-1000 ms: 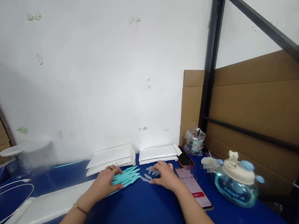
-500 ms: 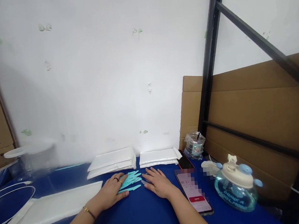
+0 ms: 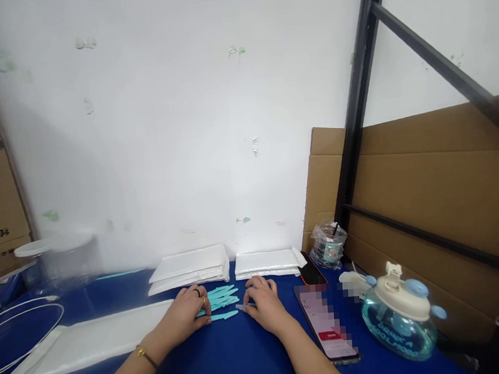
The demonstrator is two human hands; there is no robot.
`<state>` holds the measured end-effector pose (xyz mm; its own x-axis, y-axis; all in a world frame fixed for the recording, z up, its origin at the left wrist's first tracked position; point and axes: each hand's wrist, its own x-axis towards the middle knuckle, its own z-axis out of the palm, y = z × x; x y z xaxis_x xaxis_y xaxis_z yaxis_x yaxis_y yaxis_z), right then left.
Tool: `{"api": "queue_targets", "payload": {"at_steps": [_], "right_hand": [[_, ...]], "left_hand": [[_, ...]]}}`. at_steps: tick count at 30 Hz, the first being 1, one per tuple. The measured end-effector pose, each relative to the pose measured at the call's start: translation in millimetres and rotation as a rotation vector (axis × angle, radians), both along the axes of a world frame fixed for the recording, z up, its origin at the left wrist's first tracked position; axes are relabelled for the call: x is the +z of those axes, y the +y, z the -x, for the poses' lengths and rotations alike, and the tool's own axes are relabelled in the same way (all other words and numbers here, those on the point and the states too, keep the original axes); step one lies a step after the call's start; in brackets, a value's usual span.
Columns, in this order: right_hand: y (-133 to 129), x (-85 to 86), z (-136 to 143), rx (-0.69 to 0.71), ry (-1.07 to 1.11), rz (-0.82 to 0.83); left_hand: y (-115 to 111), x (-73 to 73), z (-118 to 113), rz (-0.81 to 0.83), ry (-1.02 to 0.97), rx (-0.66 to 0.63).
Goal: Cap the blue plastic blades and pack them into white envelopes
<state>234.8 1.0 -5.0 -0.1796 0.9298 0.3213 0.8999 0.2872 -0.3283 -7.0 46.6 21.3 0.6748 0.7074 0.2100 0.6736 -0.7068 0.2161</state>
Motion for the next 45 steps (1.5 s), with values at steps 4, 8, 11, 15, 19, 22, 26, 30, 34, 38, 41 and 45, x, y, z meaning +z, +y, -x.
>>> {"api": "queue_targets", "payload": {"at_steps": [4, 8, 11, 15, 19, 22, 26, 30, 34, 38, 41, 45], "right_hand": [[-5, 5.4, -1, 0.006, -0.021, -0.007], [-7, 8.5, 1, 0.069, -0.076, -0.067], [-5, 7.0, 6, 0.096, -0.102, -0.117], [-4, 5.1, 11, 0.106, -0.098, -0.161], [-2, 4.6, 6, 0.026, 0.211, -0.122], [3, 3.2, -3, 0.022, 0.667, 0.026], [5, 2.6, -7, 0.072, 1.040, 0.051], [3, 2.7, -2, 0.053, 1.152, 0.009], [3, 1.0, 1, 0.069, 1.137, 0.014], [3, 0.8, 3, 0.084, 1.074, 0.036], [3, 0.9, 7, 0.098, 1.036, 0.056], [2, 0.5, 10, 0.114, 0.925, 0.069]], "left_hand": [[-2, 1.4, -1, -0.013, -0.004, -0.020], [-7, 5.1, -4, -0.070, 0.008, -0.052], [-8, 7.1, -5, -0.109, -0.047, -0.062], [-7, 10.0, -3, 0.005, -0.227, 0.018], [-3, 11.4, 0, 0.189, -0.349, 0.038], [1, 9.9, 2, 0.194, -0.390, 0.041], [6, 6.8, 3, 0.234, -0.398, 0.040], [8, 3.8, 3, 0.240, -0.405, 0.014], [6, 1.7, 2, 0.228, -0.394, 0.021], [3, 3.1, 1, 0.244, -0.396, 0.006], [2, 4.9, 0, 0.254, -0.407, 0.003], [0, 3.7, -3, 0.363, -0.404, -0.040]]}}
